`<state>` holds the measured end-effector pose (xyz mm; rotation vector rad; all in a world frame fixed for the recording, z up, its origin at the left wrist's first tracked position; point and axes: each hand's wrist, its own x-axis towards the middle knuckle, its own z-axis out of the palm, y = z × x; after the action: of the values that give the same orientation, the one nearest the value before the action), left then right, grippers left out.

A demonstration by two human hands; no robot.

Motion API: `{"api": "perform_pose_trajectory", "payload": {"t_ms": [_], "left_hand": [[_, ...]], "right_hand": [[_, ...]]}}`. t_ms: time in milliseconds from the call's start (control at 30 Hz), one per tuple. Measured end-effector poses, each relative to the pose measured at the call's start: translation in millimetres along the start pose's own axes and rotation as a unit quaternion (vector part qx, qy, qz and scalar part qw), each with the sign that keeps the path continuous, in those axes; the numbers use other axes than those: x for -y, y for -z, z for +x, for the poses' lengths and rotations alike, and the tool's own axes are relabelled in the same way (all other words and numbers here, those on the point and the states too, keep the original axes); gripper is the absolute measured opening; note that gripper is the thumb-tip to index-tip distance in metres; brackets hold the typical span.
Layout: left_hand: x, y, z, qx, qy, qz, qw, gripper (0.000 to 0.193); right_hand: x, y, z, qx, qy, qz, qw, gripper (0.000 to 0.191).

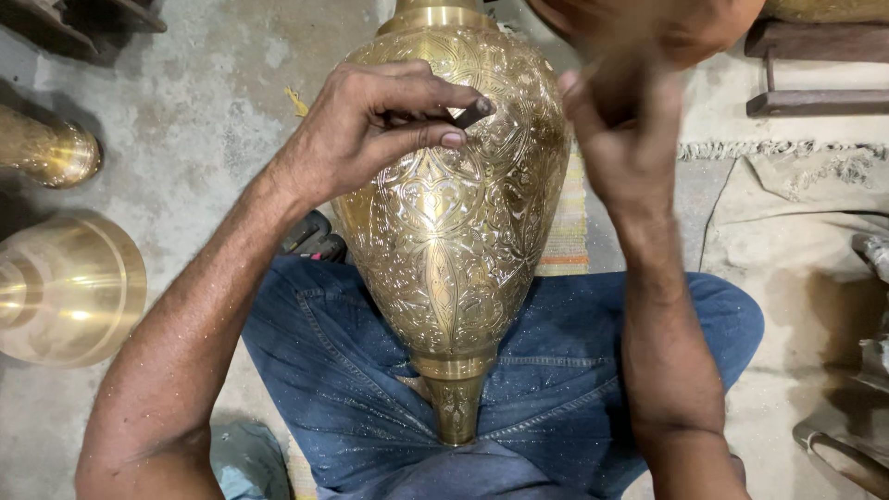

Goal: The person sits cross-legged holding a large engraved brass vase between their legs and chisels decorative floral patterns into its surface, holding a small chisel against the metal and striking it with a wooden mallet, repositioning the chisel across different areas of the vase.

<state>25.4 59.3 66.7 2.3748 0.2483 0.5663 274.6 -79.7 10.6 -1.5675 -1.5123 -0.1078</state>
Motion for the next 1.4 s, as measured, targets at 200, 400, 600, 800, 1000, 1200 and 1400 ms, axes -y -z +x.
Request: {"api": "perform_pose_trajectory", "payload": {"t_ms": [200, 400, 600, 800, 1000, 1200, 1400], "left_hand": [[-1, 0, 3, 0.010, 0.005, 0.012, 1.000, 0.032], [-1, 4, 3, 0.009, -0.035, 0.026, 0.999, 0.032], [-5, 6, 5, 0.019, -0.009, 0.047, 0.999, 0.029], [-4, 11, 5, 0.033, -0.035, 0.031, 0.998, 0.028], [2, 4, 9, 0.031, -0.051, 0.051, 0.997, 0.033], [4, -2, 15, 0.062, -0.060, 0.033, 0.996, 0.034], [-1, -2, 22, 0.085, -0.067, 0.026, 0.994, 0.034]], "right_hand": [[-13, -3, -12, -0.093, 0.092, -0.099, 0.986, 0.021], [-26, -11, -3, -0.051, -0.005, 0.048, 0.998, 0.012], [-11, -9, -4, -0.076, 0.004, 0.009, 0.997, 0.016], [10, -9, 9, -0.095, -0.015, 0.041, 0.995, 0.017], [-10, -15, -2, -0.120, 0.087, -0.042, 0.988, 0.020], [-41, -20, -18, -0.141, 0.085, -0.012, 0.986, 0.022], [-40, -17, -15, -0.164, 0.113, -0.111, 0.974, 0.020]]}}
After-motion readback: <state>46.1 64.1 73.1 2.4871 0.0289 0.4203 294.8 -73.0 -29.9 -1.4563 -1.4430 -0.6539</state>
